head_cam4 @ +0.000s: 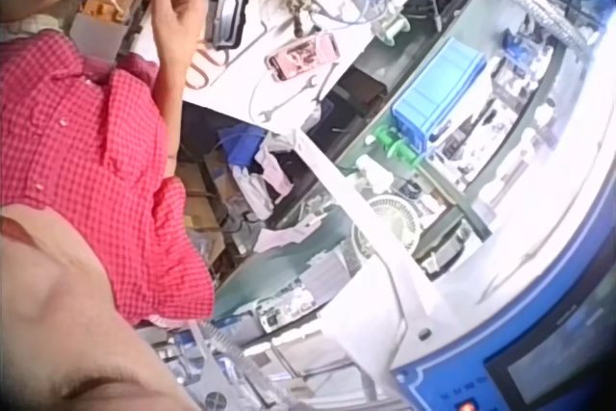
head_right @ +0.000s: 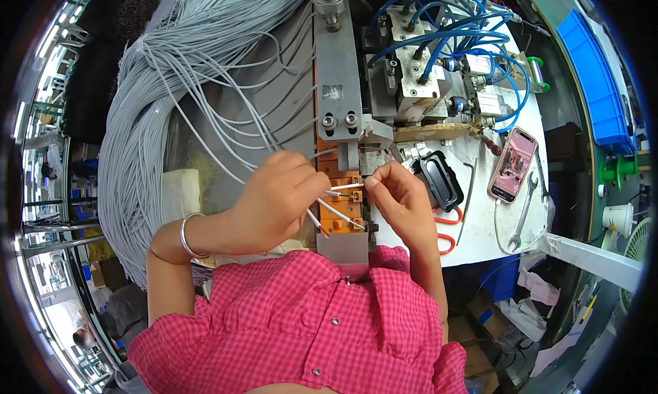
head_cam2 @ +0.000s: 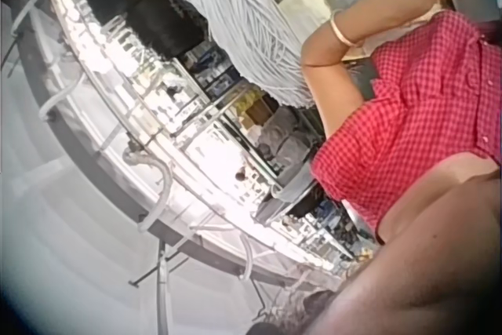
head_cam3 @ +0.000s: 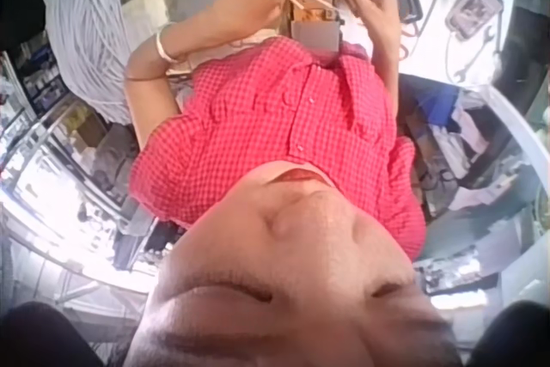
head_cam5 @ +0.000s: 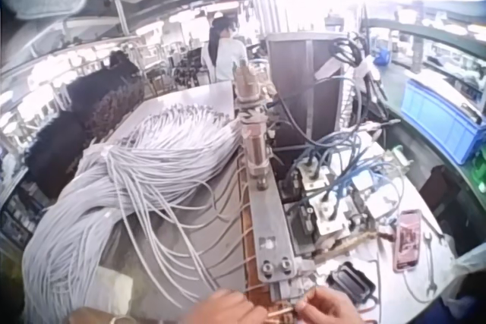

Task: The person holds a bundle of cables and aligns the stripped wire ends, inserting them one by one into the slots of a fixture by hand.

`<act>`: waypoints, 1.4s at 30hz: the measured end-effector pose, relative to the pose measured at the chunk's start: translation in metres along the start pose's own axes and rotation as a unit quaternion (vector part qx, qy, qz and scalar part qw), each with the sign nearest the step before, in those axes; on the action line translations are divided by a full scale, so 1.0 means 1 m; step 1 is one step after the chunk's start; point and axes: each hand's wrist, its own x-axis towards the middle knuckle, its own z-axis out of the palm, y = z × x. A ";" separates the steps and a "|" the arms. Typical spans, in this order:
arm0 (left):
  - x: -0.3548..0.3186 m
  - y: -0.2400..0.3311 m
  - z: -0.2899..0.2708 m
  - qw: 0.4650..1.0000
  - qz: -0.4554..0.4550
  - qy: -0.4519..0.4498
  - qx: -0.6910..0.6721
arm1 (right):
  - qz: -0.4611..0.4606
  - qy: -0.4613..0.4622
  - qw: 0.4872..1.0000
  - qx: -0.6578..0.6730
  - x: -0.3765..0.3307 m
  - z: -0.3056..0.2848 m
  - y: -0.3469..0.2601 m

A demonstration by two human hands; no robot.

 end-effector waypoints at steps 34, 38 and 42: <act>-0.017 0.013 -0.023 0.937 0.090 -0.325 0.095 | -0.092 0.077 0.992 -0.028 -0.039 0.003 -0.006; -0.017 0.016 -0.042 0.966 0.112 -0.234 0.012 | -0.095 0.070 0.993 -0.030 -0.047 0.007 -0.005; -0.013 0.027 -0.085 0.987 0.149 -0.052 -0.012 | -0.102 0.087 0.990 -0.049 -0.060 0.010 -0.005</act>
